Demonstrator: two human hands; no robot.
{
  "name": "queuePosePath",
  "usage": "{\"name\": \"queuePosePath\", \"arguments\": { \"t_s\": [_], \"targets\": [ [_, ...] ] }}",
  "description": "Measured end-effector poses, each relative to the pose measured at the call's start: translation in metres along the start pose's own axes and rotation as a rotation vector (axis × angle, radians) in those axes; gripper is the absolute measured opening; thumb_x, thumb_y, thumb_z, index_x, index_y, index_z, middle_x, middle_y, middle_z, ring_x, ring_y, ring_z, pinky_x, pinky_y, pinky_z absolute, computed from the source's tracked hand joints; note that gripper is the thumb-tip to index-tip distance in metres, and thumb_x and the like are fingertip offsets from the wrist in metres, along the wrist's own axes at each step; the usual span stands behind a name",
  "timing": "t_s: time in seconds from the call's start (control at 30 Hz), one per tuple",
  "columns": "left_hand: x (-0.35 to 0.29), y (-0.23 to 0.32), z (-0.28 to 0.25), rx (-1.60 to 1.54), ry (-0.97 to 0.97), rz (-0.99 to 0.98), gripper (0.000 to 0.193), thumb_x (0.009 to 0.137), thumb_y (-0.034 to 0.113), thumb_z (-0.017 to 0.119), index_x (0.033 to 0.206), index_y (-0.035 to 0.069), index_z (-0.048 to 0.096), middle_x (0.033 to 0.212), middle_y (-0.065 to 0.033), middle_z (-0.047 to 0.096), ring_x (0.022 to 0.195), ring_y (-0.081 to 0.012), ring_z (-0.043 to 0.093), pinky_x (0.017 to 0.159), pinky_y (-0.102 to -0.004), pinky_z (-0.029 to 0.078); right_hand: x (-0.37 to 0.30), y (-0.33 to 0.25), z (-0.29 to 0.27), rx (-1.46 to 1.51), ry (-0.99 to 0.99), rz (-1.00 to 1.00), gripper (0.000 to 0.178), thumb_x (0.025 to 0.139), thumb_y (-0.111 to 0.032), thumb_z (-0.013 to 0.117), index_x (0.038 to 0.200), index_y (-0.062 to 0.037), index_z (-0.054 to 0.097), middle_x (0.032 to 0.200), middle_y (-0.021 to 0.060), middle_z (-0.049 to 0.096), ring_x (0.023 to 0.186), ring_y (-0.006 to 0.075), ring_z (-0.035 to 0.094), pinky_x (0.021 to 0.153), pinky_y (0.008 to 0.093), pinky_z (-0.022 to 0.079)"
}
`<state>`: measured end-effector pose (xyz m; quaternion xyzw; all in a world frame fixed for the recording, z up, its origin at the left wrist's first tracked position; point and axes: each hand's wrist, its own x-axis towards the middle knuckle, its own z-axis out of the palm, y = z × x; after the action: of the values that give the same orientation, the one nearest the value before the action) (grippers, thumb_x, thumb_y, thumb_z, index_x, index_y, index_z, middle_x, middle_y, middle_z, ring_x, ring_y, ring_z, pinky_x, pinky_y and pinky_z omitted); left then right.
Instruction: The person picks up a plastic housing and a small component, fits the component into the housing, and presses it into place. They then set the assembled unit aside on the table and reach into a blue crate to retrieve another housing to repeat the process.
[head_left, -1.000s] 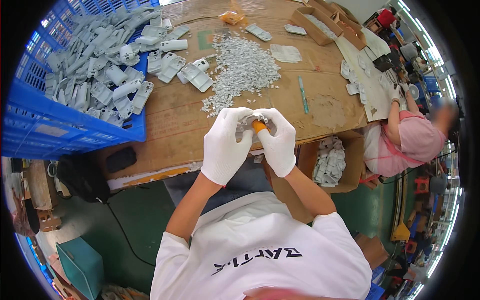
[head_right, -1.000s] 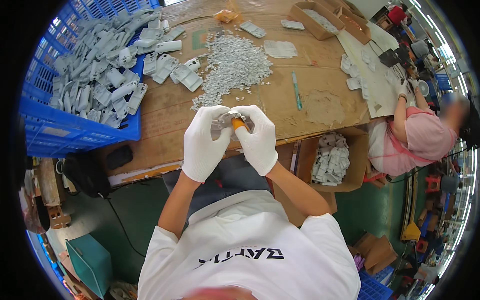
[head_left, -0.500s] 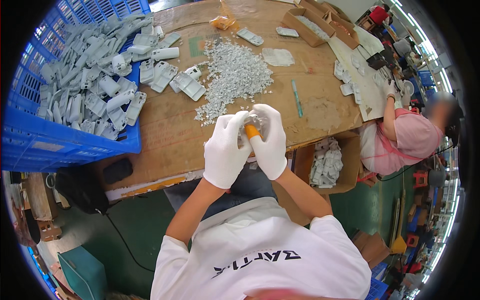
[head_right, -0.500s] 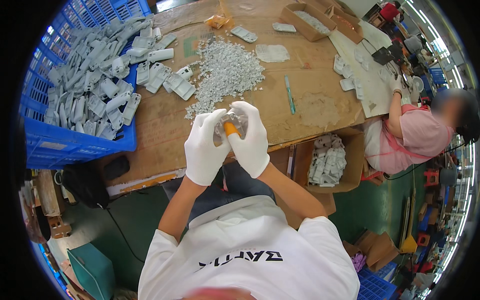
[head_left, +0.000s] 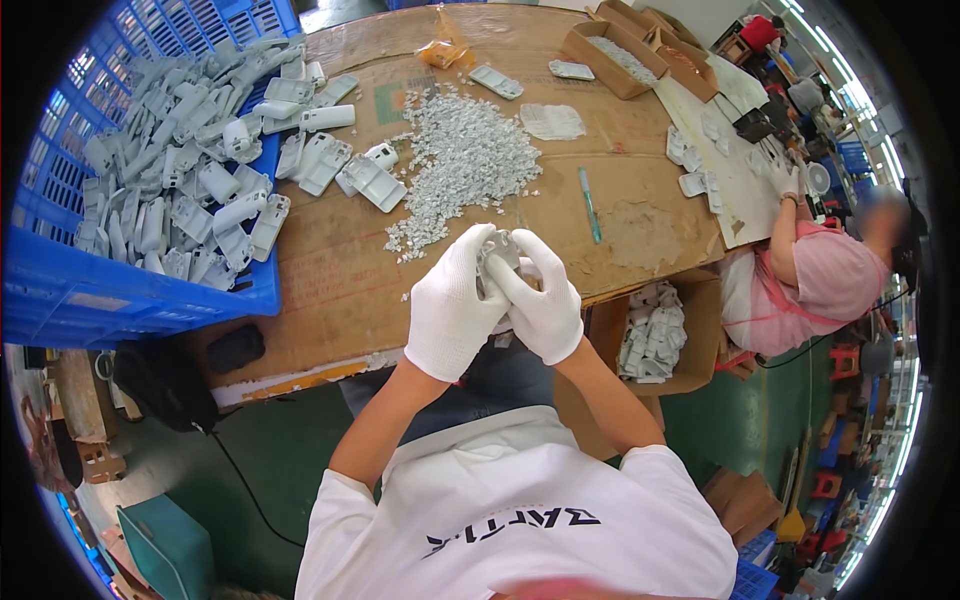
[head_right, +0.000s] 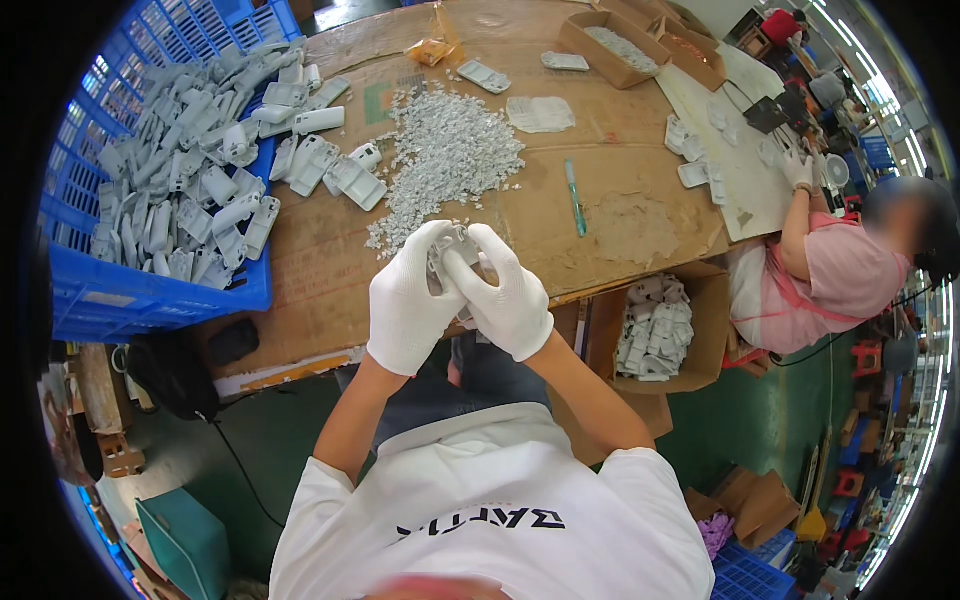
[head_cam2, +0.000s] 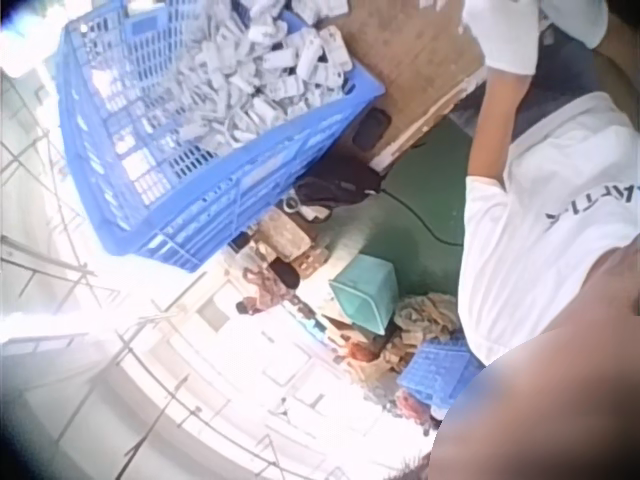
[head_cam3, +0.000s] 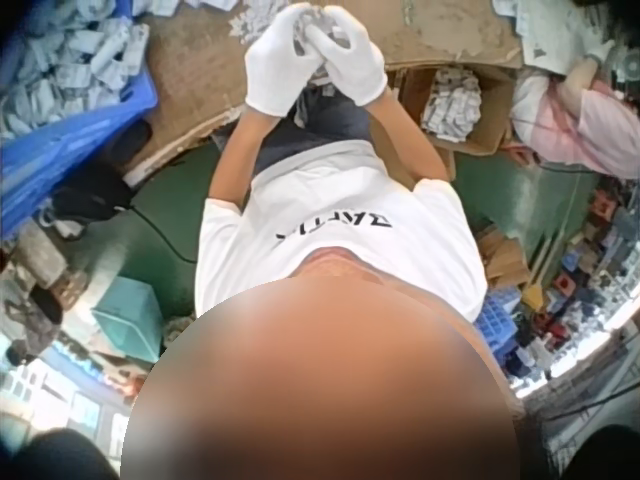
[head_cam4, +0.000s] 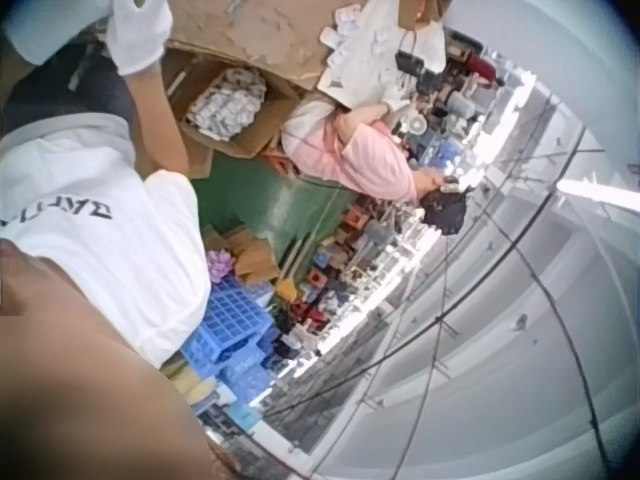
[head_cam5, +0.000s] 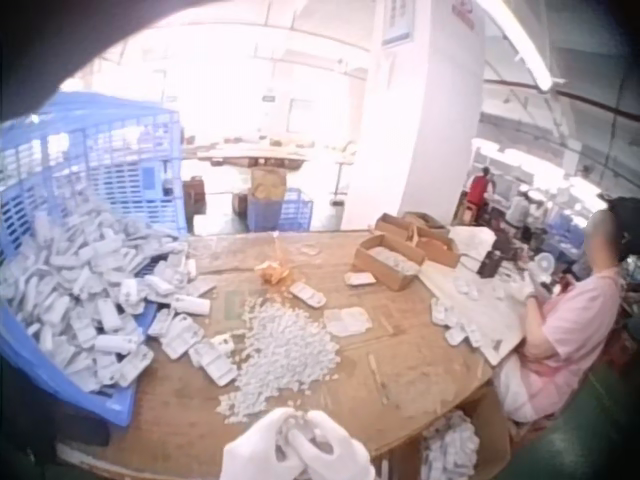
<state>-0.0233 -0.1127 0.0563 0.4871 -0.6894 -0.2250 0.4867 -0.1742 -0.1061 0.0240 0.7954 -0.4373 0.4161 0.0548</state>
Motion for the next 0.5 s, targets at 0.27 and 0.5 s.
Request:
{"name": "queuePosePath", "arguments": {
  "t_s": [0.27,0.5],
  "targets": [
    [0.003,0.005,0.009,-0.026,-0.037,0.026,0.046,0.075,-0.003,0.07,0.119,0.004,0.063,0.104,-0.0172,0.071,0.089,-0.0324,0.071,0.078,-0.0367,0.059,-0.003,0.002,-0.008,0.015,-0.041,0.049,0.047,0.075,-0.004,0.072,0.12,-0.0132,0.068,0.134,0.0125,0.05,0.081,0.0233,0.07,0.067,0.0323,0.06],
    [0.014,-0.016,0.015,0.098,-0.131,-0.081,0.046,0.075,0.004,0.071,0.12,0.002,0.062,0.102,-0.0199,0.071,0.089,-0.0344,0.071,0.078,-0.0388,0.057,-0.003,-0.005,-0.02,0.215,-0.29,0.28,0.053,0.076,0.0,0.066,0.128,-0.0083,0.06,0.142,0.0173,0.046,0.103,0.0327,0.065,0.083,0.04,0.058]
  ]
}}
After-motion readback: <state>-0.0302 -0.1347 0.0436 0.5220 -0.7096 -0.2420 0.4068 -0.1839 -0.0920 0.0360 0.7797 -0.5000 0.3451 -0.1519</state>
